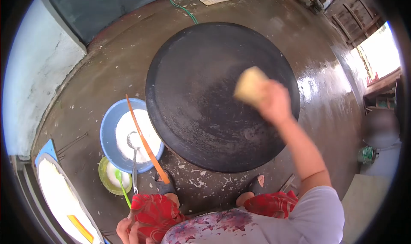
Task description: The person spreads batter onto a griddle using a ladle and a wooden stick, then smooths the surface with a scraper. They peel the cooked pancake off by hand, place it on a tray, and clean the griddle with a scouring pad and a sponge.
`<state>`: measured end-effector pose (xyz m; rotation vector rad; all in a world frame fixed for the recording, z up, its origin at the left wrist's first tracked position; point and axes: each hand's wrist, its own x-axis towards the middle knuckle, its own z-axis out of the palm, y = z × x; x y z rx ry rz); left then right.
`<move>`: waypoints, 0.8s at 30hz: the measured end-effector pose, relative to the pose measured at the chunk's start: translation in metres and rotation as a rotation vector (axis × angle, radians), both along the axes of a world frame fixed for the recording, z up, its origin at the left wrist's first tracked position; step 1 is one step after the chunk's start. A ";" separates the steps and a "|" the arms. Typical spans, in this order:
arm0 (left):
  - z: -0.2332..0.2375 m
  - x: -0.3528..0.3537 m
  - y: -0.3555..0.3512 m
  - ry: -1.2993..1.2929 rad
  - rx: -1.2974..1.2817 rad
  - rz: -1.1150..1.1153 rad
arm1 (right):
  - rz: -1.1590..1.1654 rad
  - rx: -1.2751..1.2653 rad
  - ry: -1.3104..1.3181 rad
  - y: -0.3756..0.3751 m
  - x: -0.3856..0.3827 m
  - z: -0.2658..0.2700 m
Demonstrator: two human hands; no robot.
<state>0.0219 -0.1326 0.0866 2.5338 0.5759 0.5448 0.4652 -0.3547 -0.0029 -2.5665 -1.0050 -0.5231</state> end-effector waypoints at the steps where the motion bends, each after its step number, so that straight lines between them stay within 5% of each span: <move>1: 0.000 -0.001 0.001 -0.004 -0.013 0.009 | -0.257 -0.106 0.006 -0.055 0.040 -0.017; 3: 0.001 -0.005 0.002 -0.011 -0.030 0.010 | -0.836 -0.230 0.175 -0.122 0.096 -0.020; 4: 0.000 -0.006 0.002 -0.016 -0.020 0.007 | -0.844 -0.230 0.167 -0.119 0.102 -0.020; 6: 0.001 -0.006 0.001 -0.016 -0.011 0.000 | -0.671 -0.203 0.125 -0.096 0.100 -0.034; 8: 0.003 -0.004 -0.002 0.003 0.001 0.014 | -0.223 -0.066 -0.068 -0.020 0.023 -0.018; 11: 0.002 0.003 -0.002 0.001 -0.007 -0.012 | 0.335 0.057 0.084 0.022 -0.120 -0.001; 13: 0.000 0.007 0.001 -0.003 -0.009 -0.022 | 0.444 -0.061 0.292 -0.003 -0.167 0.008; 15: 0.001 0.008 0.004 0.010 -0.007 -0.024 | 0.294 -0.102 0.267 -0.041 -0.150 0.007; 18: 0.003 0.006 0.007 0.060 -0.015 -0.008 | 0.003 -0.152 -0.128 -0.095 -0.059 -0.009; 21: 0.004 0.004 0.006 0.053 -0.025 -0.024 | -0.545 -0.251 0.057 -0.092 0.067 -0.029; 24: -0.002 -0.008 -0.002 0.009 -0.037 0.026 | -0.448 -0.211 -0.030 -0.006 0.113 -0.040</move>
